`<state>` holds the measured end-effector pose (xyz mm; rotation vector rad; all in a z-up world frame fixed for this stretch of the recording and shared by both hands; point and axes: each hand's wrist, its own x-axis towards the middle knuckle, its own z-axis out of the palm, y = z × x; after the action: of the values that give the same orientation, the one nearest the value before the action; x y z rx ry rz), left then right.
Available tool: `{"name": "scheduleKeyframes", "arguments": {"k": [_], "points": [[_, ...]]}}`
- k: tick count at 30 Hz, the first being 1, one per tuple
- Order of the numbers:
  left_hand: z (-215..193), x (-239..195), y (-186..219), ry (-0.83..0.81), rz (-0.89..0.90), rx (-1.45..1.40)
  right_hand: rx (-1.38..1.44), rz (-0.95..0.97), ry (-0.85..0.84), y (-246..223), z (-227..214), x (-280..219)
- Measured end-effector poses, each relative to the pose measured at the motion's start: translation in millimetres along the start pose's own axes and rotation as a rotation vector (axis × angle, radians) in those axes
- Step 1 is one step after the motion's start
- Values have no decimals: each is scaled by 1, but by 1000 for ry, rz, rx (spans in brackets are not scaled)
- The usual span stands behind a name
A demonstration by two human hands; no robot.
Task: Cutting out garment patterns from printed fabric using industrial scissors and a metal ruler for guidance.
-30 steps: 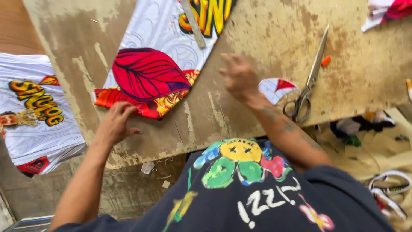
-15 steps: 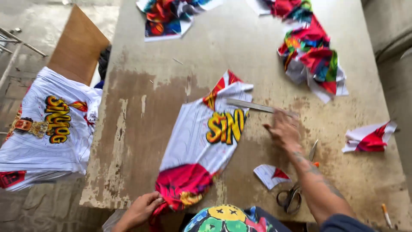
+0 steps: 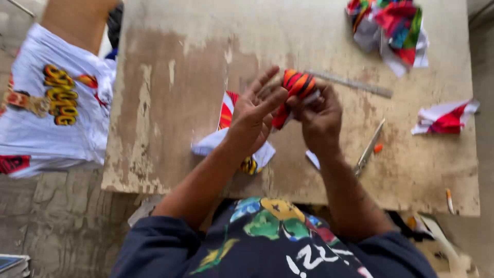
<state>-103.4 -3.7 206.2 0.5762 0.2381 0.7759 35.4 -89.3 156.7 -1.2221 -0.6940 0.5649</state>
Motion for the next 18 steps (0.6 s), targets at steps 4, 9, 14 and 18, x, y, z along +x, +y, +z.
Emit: {"name": "scheduleKeyframes", "arguments": {"k": [4,9,14,18], "points": [[-4,-9,18,-20,-9,264,-53,-15,-64,-12,-18,-10],[6,-6,46,-87,128,809,-237,-205,-111,-21,-38,14],[-3,12,96,-79,362,1175,-267,-115,-149,-73,-58,29],[-62,29,209,255,434,1468,130,250,254,-131,-133,85]]}}
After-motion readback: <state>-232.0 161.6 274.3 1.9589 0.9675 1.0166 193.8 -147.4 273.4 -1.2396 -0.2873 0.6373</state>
